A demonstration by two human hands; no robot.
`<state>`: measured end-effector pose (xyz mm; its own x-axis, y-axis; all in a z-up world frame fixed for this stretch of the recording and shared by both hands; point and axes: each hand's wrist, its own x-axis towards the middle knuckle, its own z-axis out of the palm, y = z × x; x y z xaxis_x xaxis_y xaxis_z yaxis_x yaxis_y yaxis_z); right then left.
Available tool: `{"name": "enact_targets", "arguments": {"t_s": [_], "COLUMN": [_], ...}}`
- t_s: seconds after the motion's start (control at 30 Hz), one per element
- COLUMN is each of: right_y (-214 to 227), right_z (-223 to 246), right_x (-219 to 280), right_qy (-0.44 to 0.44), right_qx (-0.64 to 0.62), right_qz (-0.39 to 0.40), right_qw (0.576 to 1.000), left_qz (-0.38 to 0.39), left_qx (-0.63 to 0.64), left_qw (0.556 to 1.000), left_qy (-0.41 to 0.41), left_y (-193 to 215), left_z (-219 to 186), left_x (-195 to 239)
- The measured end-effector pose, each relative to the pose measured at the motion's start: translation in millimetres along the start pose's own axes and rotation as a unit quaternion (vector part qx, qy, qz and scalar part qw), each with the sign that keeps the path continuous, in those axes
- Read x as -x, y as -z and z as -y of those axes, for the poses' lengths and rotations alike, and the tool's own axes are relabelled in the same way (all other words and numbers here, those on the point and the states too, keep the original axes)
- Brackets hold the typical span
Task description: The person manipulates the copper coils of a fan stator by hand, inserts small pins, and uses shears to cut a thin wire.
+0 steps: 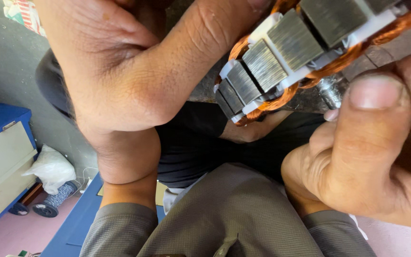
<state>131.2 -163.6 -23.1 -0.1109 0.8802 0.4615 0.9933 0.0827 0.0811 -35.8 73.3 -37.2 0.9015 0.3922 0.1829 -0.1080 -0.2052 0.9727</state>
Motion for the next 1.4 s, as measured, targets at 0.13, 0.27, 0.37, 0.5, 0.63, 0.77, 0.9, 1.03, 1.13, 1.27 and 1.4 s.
{"name": "enact_targets", "arguments": {"t_s": [0.13, 0.27, 0.37, 0.5, 0.63, 0.77, 0.9, 1.03, 1.13, 1.27, 1.4], "right_y": [-2.8, -8.2, -7.9, -3.5, -0.7, 9.8, 23.8, 33.7, 38.2, 31.8, 23.5], "right_z": [-13.6, -17.6, -15.0, -12.2, -7.8, -6.2, -5.0, -4.7, 3.7, 16.0, 24.5], "right_x": [-0.4, -1.0, -2.9, -8.4, -12.7, -21.8, -27.2, -36.7, -43.3, -47.1, -42.8], "right_qy": [0.048, 0.062, 0.040, 0.013, -0.030, -0.069, -0.094, -0.123, -0.217, -0.368, -0.408], "right_qx": [-0.050, -0.072, -0.073, -0.094, -0.127, -0.174, -0.216, -0.241, -0.272, -0.308, -0.308], "right_qz": [0.000, -0.030, -0.037, -0.025, -0.011, 0.024, 0.069, 0.111, 0.140, 0.098, 0.031], "right_qw": [0.998, 0.995, 0.996, 0.995, 0.991, 0.982, 0.969, 0.956, 0.927, 0.872, 0.859], "left_qz": [0.002, 0.007, 0.015, 0.025, 0.038, 0.051, 0.059, 0.061, 0.064, 0.070, 0.078], "left_qx": [0.001, 0.006, 0.011, 0.017, 0.023, 0.032, 0.036, 0.039, 0.043, 0.050, 0.060], "left_qw": [1.000, 1.000, 1.000, 1.000, 0.999, 0.998, 0.998, 0.997, 0.997, 0.996, 0.995], "left_qy": [0.002, 0.000, -0.002, -0.006, -0.005, -0.004, -0.010, -0.017, -0.022, -0.029, -0.036], "left_y": [0.3, 1.7, 3.3, 4.4, 2.0, 3.7, 0.8, 1.2, 2.1, 2.3, 1.7], "left_z": [1.2, 2.1, 3.2, 3.3, 3.3, 3.2, 4.3, 3.5, 3.5, 2.2, 1.8], "left_x": [0.7, -0.2, -1.7, -4.9, -7.7, -13.4, -16.0, -17.0, -18.5, -21.7, -23.8]}}
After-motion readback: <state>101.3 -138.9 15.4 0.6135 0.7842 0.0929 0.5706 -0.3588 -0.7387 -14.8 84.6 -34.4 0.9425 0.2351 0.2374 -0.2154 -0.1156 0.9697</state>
